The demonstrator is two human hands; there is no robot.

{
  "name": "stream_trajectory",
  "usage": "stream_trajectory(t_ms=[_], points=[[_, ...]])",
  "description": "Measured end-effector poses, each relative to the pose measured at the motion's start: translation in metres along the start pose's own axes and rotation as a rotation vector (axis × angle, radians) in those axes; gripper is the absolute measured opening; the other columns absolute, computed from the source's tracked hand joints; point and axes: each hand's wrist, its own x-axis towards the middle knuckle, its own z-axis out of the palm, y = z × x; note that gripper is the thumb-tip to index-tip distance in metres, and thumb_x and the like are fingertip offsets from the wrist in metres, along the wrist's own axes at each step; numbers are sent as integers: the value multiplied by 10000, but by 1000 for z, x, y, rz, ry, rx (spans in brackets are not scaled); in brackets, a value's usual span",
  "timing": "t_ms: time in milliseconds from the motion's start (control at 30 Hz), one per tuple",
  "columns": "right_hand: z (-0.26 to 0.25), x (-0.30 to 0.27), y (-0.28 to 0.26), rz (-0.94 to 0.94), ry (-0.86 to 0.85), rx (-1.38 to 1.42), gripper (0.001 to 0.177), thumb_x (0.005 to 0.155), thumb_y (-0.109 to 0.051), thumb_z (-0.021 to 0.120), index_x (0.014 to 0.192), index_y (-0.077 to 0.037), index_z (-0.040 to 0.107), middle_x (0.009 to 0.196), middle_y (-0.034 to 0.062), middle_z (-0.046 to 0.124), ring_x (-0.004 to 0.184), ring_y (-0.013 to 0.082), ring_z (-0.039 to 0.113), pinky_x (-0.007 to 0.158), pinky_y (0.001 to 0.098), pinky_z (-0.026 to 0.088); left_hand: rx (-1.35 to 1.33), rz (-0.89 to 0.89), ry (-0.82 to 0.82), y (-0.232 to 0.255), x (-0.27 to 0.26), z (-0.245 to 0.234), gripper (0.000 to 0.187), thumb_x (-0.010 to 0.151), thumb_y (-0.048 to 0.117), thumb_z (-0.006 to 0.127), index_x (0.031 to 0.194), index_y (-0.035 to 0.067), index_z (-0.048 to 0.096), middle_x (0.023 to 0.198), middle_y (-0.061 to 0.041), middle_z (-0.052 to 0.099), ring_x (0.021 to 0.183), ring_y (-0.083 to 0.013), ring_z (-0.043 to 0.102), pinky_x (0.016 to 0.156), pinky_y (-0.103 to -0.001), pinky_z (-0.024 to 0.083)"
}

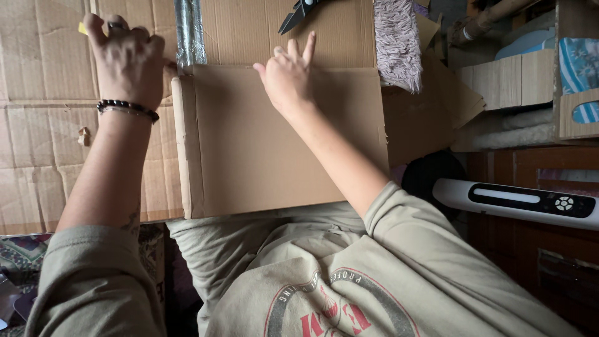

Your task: The person cuts a cardboard box with scissors, removes a piece of tape, folds the flaps, and secures the box with adhesive tape. The person works on the box while sitting on the floor.

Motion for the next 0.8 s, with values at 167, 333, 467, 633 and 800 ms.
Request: stream_trajectory(t_ms=[167, 333, 467, 633, 800], points=[[-5, 8, -4, 22, -5, -35, 350, 671, -417, 672, 636, -69, 687, 756, 77, 627, 996, 286, 490, 1021, 567, 60, -158, 86, 114, 1, 3, -7, 51, 871, 162, 616, 854, 189, 576, 1097, 1, 548, 1058, -142, 499, 1087, -403, 171], [-6, 24, -6, 142, -136, -68, 380, 567, -470, 697, 618, -94, 686, 773, 76, 621, 1014, 276, 470, 1008, 553, 48, -70, 285, 2, -2, 5, -22, 253, 917, 191, 560, 1088, 377, 581, 1266, 44, 463, 1109, -121, 509, 1084, -388, 213], [3, 27, 0, 175, -102, -54, 533, 529, -477, 724, 866, -70, 654, 903, 79, 608, 996, 257, 477, 1001, 536, 74, 98, 404, -82, 2, 10, -33, 394, 898, 223, 496, 1215, 454, 527, 1432, 110, 375, 1129, -83, 460, 1020, -355, 245], [21, 10, -14, -258, -57, 192, 365, 782, -66, 585, 1116, -212, 601, 1161, 18, 556, 1193, 205, 419, 1070, 495, 104, 250, 467, -112, 6, 15, -42, 387, 833, 281, 422, 1172, 448, 504, 1463, 152, 275, 1199, -62, 367, 942, -350, 259], [26, -1, -34, -315, -88, 366, 470, 780, -215, 543, 1246, -160, 530, 1349, -17, 426, 1325, 223, 177, 1051, 577, -29, 168, 434, -92, 8, 14, -38, 333, 903, 287, 411, 1182, 420, 535, 1508, 98, 274, 1345, -99, 277, 1034, -384, 202]])
